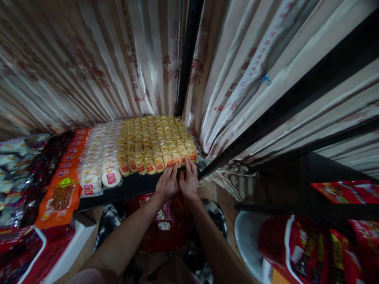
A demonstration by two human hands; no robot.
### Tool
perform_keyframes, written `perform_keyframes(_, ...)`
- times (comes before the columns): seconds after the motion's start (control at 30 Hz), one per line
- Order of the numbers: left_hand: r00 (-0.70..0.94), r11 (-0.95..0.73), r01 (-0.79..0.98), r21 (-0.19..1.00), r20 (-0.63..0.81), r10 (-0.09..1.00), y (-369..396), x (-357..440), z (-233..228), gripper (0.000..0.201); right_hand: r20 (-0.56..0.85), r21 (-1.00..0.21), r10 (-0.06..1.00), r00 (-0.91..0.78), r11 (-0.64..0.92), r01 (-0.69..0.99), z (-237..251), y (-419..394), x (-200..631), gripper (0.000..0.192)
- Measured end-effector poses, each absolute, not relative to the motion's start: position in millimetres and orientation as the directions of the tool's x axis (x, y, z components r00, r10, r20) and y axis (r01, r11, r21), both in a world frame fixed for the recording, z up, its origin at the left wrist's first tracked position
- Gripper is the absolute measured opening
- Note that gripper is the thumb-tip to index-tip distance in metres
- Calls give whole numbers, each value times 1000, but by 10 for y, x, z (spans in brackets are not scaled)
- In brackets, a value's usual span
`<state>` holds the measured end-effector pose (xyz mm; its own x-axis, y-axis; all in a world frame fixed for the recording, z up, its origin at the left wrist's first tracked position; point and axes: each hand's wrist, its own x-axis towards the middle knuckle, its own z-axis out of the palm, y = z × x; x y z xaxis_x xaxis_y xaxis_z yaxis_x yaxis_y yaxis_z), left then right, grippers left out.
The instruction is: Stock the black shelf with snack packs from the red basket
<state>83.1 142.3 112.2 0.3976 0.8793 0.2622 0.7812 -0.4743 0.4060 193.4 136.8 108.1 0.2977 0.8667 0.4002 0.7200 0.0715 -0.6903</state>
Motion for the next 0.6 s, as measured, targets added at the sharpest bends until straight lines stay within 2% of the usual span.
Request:
perform_keyframes(0.27, 414, -522, 759, 390, 330, 848, 1416, 798, 1073, 48, 411, -718, 856, 313, 92, 690, 1069, 1348, 1868, 58)
perform_keyframes(0.47, 446, -552, 709, 438, 328, 833, 1398, 733, 1101, 48, 448, -764, 841, 305, 182, 619, 1116, 1220, 1911, 45)
perform_keyframes(0.6, 486, -558, 659, 503, 281, 827, 1069, 592, 1010, 37, 414, -827, 849, 327, 200, 526, 1058, 900, 1809, 33)
